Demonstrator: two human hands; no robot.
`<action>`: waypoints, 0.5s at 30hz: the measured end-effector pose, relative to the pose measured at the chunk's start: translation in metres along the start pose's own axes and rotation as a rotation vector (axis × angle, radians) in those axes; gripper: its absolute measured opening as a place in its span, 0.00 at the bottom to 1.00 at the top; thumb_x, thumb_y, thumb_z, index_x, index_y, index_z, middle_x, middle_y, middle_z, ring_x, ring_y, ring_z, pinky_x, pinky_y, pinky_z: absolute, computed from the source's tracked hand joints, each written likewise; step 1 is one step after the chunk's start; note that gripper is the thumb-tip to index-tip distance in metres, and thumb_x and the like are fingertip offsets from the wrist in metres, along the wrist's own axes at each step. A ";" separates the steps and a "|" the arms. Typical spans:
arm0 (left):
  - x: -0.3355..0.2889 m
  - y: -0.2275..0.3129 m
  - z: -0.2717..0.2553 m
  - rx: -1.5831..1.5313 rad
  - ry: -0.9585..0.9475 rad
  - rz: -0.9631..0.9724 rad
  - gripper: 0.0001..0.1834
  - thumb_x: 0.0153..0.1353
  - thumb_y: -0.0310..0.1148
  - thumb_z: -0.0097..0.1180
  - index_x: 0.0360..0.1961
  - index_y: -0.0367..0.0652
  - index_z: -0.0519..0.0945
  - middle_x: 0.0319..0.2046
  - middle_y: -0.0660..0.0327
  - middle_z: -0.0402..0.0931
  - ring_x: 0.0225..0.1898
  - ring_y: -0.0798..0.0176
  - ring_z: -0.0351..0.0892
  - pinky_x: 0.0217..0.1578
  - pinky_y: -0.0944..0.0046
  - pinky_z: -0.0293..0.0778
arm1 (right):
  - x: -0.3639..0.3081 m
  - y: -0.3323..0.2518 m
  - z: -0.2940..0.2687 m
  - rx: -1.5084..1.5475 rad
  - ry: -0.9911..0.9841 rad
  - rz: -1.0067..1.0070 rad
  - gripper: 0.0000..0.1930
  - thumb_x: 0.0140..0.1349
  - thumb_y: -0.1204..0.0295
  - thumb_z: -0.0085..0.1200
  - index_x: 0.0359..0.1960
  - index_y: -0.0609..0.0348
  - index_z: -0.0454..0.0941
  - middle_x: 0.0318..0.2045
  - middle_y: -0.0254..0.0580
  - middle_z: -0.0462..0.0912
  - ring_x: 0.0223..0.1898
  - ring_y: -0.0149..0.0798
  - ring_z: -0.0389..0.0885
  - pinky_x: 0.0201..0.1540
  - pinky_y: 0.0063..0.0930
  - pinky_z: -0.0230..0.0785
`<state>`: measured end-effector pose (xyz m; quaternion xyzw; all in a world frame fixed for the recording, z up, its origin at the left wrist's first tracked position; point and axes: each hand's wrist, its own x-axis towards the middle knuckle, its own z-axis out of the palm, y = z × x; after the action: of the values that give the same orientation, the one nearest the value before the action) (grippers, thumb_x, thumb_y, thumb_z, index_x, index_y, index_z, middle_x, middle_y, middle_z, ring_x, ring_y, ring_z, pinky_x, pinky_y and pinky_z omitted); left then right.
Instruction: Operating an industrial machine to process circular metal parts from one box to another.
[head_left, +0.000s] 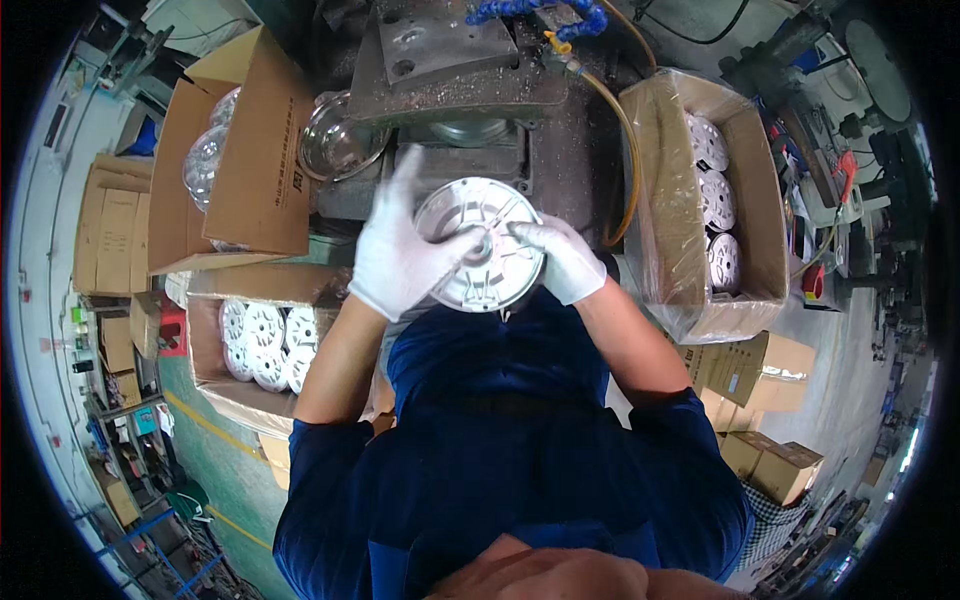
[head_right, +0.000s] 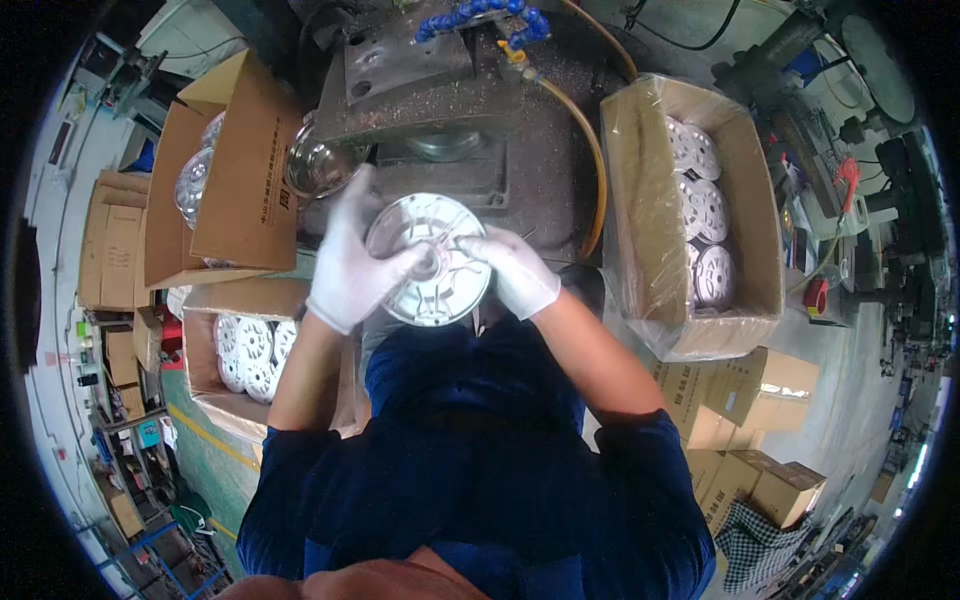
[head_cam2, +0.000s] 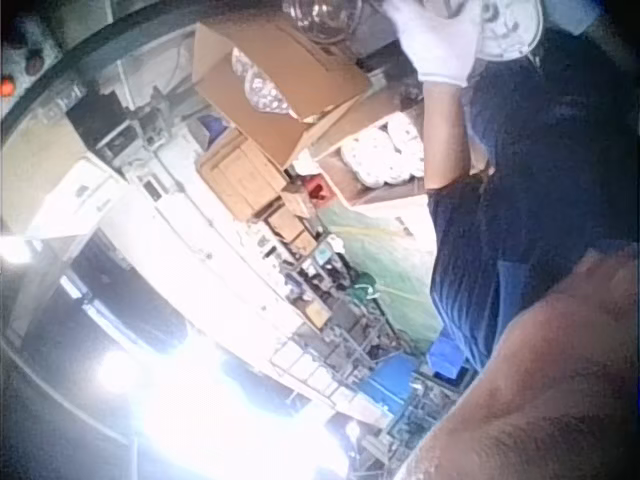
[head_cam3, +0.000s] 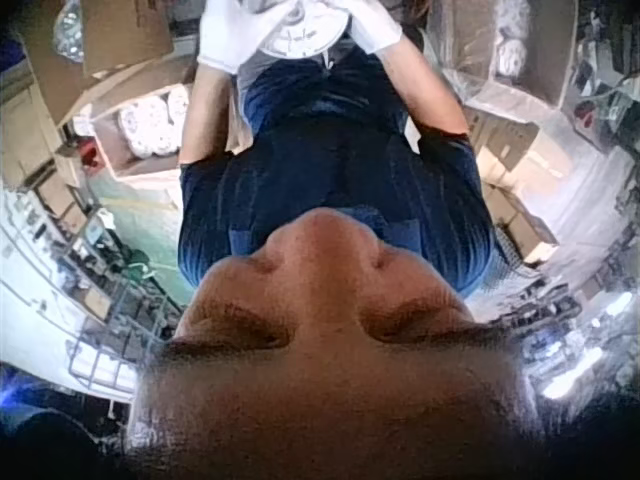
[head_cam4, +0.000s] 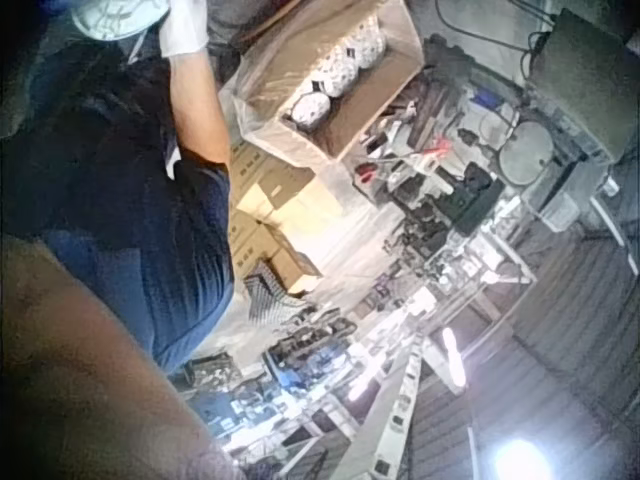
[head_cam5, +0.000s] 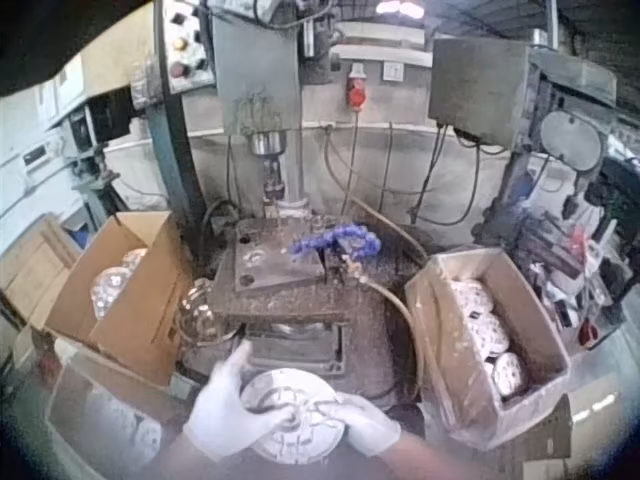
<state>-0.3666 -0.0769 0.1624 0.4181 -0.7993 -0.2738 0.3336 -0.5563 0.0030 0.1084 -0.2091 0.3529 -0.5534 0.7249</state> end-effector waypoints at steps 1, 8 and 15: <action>0.003 -0.005 0.008 -0.298 -0.166 -0.165 0.48 0.42 0.41 0.72 0.61 0.32 0.61 0.47 0.46 0.74 0.47 0.56 0.77 0.50 0.60 0.73 | 0.004 -0.001 0.000 -0.001 -0.038 0.020 0.18 0.64 0.70 0.47 0.53 0.67 0.71 0.45 0.43 0.79 0.47 0.34 0.78 0.51 0.26 0.68; 0.035 -0.027 -0.016 -0.715 -0.013 -0.329 0.30 0.49 0.26 0.67 0.52 0.27 0.67 0.44 0.53 0.76 0.45 0.65 0.76 0.46 0.66 0.74 | 0.000 0.017 -0.065 0.029 -0.105 0.138 0.31 0.66 0.52 0.42 0.60 0.66 0.60 0.47 0.58 0.75 0.43 0.50 0.78 0.45 0.42 0.72; 0.127 -0.052 -0.040 -0.500 0.265 -0.263 0.31 0.45 0.35 0.71 0.46 0.26 0.72 0.39 0.53 0.79 0.39 0.67 0.78 0.41 0.68 0.75 | -0.055 0.079 -0.096 -0.044 0.067 0.365 0.37 0.66 0.44 0.37 0.62 0.66 0.58 0.48 0.53 0.73 0.40 0.42 0.78 0.41 0.34 0.73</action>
<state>-0.3654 -0.2176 0.1896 0.4552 -0.5958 -0.4456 0.4892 -0.5833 0.0873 0.0050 -0.1388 0.4210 -0.4116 0.7963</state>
